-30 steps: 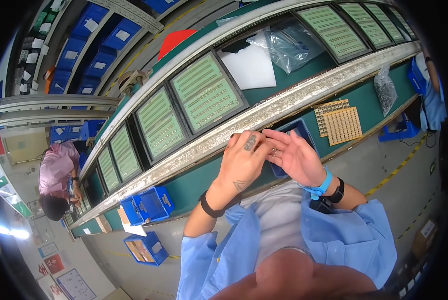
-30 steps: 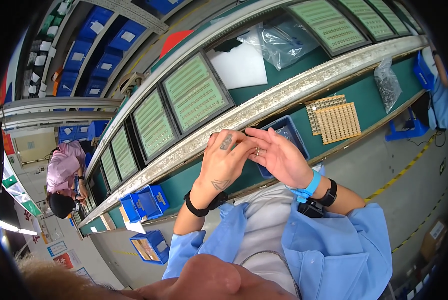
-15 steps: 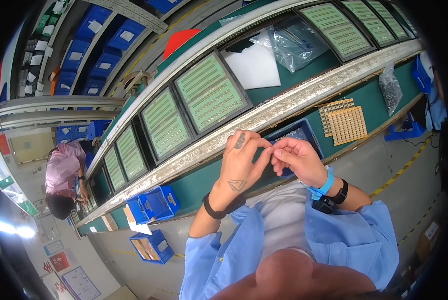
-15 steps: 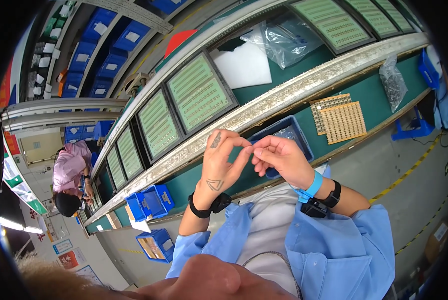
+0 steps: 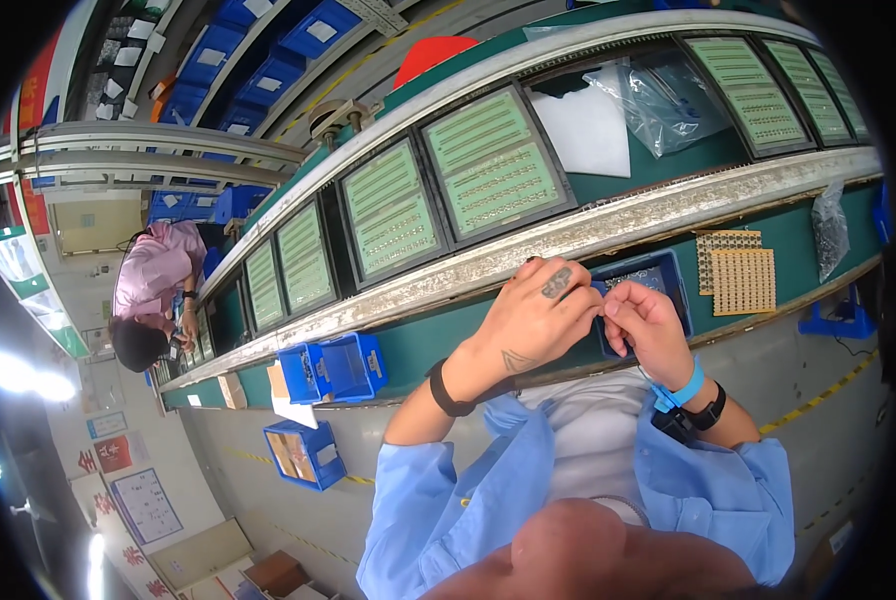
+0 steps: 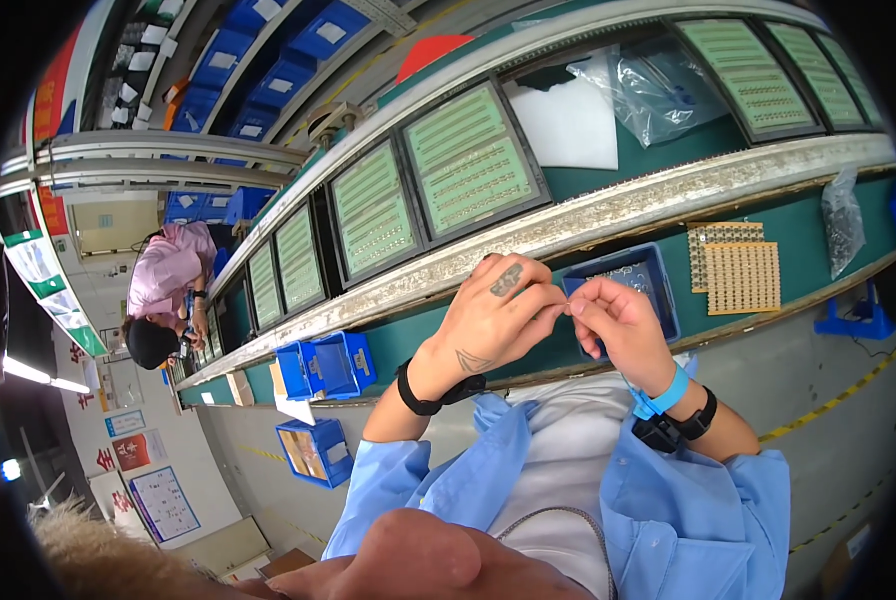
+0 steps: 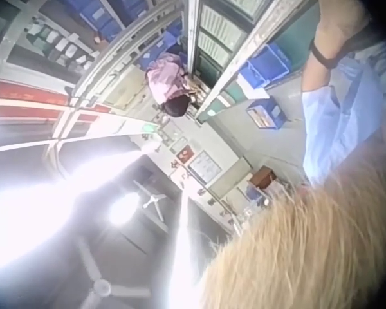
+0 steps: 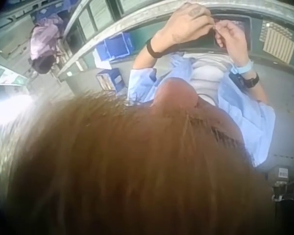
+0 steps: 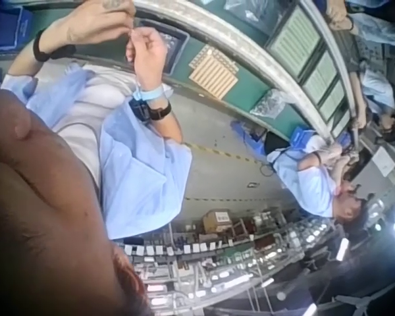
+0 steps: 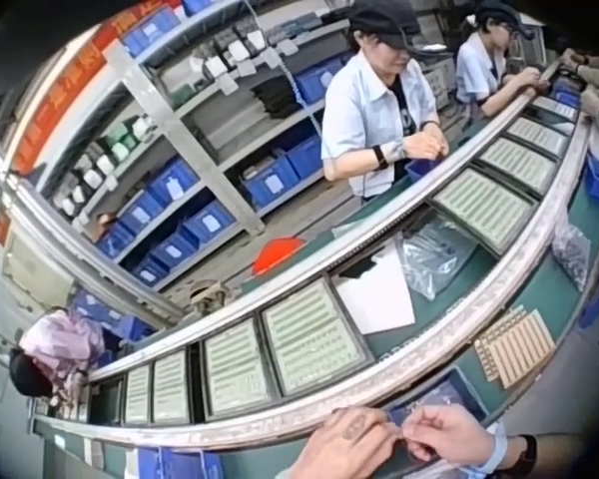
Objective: The person picks up small metal components from a blue bin and places them into the slots of a green tray on the assembly line. This process is repeated as the person continues to fill the slots with more components from the bin.
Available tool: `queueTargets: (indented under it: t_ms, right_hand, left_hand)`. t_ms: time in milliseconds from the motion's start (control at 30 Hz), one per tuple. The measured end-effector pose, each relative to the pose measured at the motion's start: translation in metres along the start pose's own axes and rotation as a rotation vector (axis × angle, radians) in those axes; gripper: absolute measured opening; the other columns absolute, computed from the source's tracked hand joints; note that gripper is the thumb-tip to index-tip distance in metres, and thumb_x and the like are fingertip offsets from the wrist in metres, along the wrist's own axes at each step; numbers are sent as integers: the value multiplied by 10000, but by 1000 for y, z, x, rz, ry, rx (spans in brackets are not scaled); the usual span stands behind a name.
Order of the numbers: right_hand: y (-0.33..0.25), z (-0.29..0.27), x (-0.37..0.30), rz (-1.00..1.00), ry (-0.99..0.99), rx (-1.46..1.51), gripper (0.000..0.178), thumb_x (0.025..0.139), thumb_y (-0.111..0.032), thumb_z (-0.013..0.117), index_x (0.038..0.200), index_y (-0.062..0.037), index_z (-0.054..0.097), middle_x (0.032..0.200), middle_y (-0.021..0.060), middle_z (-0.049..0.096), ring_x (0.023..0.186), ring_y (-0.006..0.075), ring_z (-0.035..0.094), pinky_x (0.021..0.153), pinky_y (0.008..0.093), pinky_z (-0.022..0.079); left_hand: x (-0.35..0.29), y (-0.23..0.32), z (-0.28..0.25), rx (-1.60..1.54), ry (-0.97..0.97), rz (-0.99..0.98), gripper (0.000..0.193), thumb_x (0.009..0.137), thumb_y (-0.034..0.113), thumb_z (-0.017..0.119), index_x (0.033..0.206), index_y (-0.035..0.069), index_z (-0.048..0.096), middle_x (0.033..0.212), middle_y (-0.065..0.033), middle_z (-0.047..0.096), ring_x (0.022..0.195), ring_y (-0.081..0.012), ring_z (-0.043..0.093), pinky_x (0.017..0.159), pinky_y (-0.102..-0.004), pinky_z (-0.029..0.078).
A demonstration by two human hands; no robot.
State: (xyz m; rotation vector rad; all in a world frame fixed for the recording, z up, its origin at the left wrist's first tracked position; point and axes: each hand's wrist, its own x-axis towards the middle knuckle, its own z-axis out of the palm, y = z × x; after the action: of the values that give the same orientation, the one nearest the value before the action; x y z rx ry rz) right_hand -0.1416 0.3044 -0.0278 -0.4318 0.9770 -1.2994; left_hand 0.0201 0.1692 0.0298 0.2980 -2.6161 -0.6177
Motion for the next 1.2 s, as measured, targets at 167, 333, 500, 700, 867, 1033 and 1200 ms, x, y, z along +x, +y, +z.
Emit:
queueTargets:
  t_ms: [167, 333, 500, 700, 867, 1033, 1200]
  right_hand:
    - [-3, 1, 0, -27, 6, 121, 219, 1049, -136, 542, 1197, 6, 619, 925, 64, 641, 781, 139, 610, 693, 280, 511]
    - [-1, -9, -4, 100, 23, 587, 303, 1051, -172, 511, 1272, 18, 590, 1122, 110, 646, 1029, 223, 639, 934, 369, 539]
    - [6, -16, -5, 76, 14, 598, 313, 1048, -186, 520, 1272, 18, 597, 1164, 125, 640, 1087, 247, 636, 999, 412, 528]
    - [6, -16, -3, 69, -6, 590, 327, 1048, -195, 505, 1279, 21, 585, 1166, 126, 636, 1088, 250, 637, 998, 395, 528]
    - [2, -13, -4, 71, -10, 568, 335, 1046, -189, 504, 1293, 26, 575, 1161, 131, 636, 1090, 251, 634, 1000, 395, 525]
    - [5, -18, -4, 58, -61, 524, 394, 1058, -222, 478, 1343, 38, 554, 1250, 164, 636, 1163, 277, 627, 1034, 409, 513]
    - [-10, -6, -5, 63, -84, 574, 592, 1092, -398, 384, 1454, 62, 467, 1406, 221, 573, 1295, 325, 572, 1116, 441, 456]
  left_hand:
    - [5, -53, -34, 145, 77, -97, 128, 774, 43, 758, 865, 99, 686, 879, -62, 656, 894, -272, 652, 785, -411, 500]
    - [5, -144, -59, 302, 155, -316, 36, 856, 77, 730, 877, 56, 710, 831, -93, 658, 845, -292, 645, 767, -432, 502]
    - [10, -162, -48, 379, 88, -307, 47, 881, 97, 720, 889, 51, 718, 840, -94, 658, 826, -310, 629, 763, -428, 501]
    - [13, -164, -45, 461, 34, -287, 51, 889, 104, 711, 899, 56, 723, 848, -84, 660, 860, -314, 628, 789, -437, 498]
    - [11, -163, -42, 491, 16, -278, 48, 890, 97, 706, 910, 60, 728, 854, -72, 663, 886, -316, 629, 818, -455, 488]
    - [11, -153, -49, 507, 14, -310, 54, 894, 99, 702, 920, 65, 735, 853, -73, 663, 884, -316, 632, 815, -456, 481]
    - [17, -111, -55, 441, 157, -248, 45, 871, 71, 721, 913, 60, 737, 851, -82, 663, 861, -305, 632, 788, -437, 476]
